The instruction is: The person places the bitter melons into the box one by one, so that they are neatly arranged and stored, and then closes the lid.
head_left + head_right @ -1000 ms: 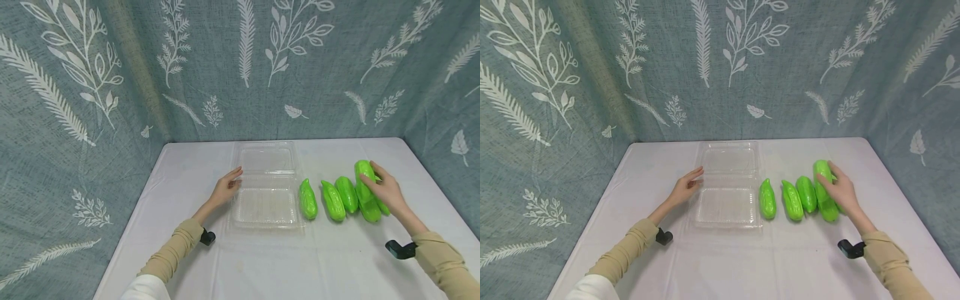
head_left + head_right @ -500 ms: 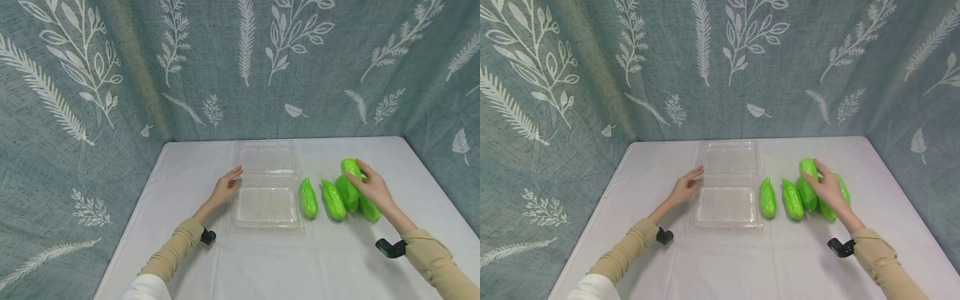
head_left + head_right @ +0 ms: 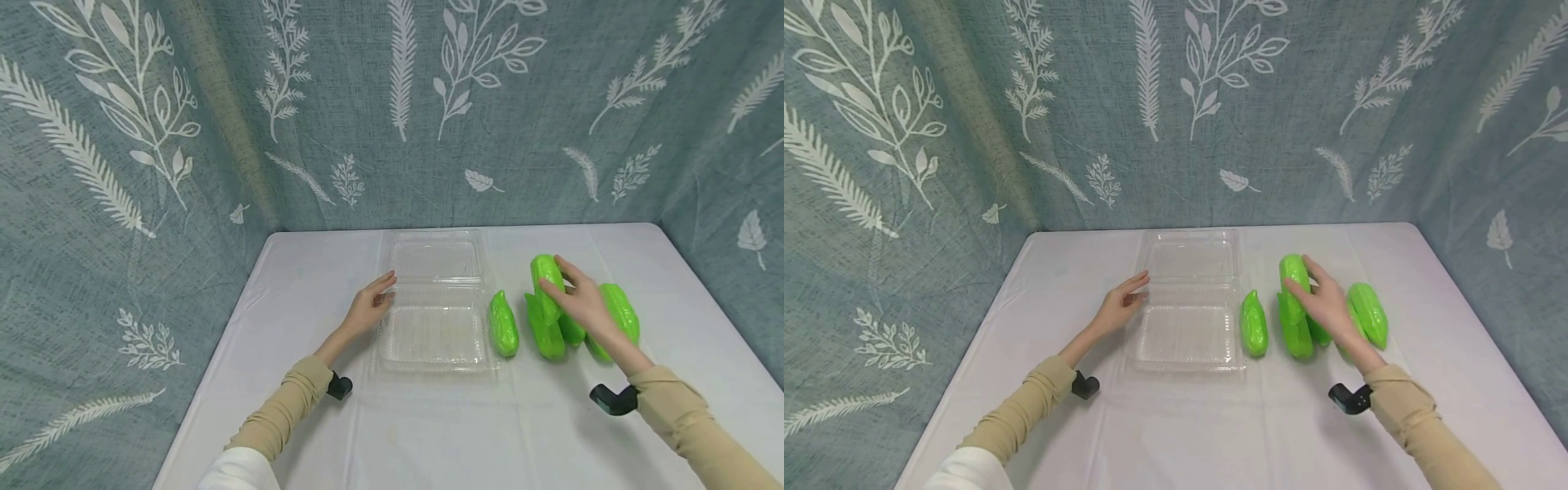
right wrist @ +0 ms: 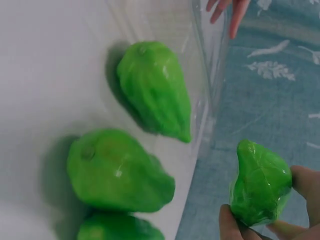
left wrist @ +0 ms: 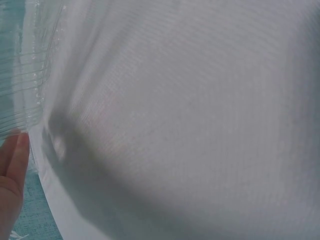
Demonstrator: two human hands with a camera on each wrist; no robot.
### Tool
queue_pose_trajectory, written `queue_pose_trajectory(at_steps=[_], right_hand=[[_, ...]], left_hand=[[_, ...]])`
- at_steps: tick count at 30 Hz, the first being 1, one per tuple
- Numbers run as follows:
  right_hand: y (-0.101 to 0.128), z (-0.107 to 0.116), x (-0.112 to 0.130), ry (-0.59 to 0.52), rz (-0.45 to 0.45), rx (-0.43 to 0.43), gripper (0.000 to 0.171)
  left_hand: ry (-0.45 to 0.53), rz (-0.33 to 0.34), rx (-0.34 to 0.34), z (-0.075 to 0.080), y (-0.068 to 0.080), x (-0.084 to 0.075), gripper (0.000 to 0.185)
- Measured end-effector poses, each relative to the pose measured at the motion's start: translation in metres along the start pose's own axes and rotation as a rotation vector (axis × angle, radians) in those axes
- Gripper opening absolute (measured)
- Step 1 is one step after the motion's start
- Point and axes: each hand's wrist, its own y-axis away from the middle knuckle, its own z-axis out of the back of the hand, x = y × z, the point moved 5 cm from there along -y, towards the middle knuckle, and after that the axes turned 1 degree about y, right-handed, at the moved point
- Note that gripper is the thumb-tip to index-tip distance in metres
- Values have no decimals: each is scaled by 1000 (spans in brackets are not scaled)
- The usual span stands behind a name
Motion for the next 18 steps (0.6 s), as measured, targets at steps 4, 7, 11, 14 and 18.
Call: queue_pose_trajectory(at_steps=[4, 7, 11, 14, 18], right_hand=[[-2, -9, 5, -12, -9, 11, 75], [-3, -17, 8, -26, -13, 19, 75], [-3, -28, 14, -51, -24, 35, 76], [-2, -36, 19, -62, -31, 41, 76], [-2, -47, 26, -71, -23, 44, 75]], left_hand=[[-14, 10, 2, 1, 0, 5, 46], [-24, 17, 2, 1, -1, 6, 46], [-31, 21, -1, 1, -1, 6, 45], [-37, 18, -1, 1, -2, 6, 44], [-38, 16, 0, 1, -2, 7, 45]])
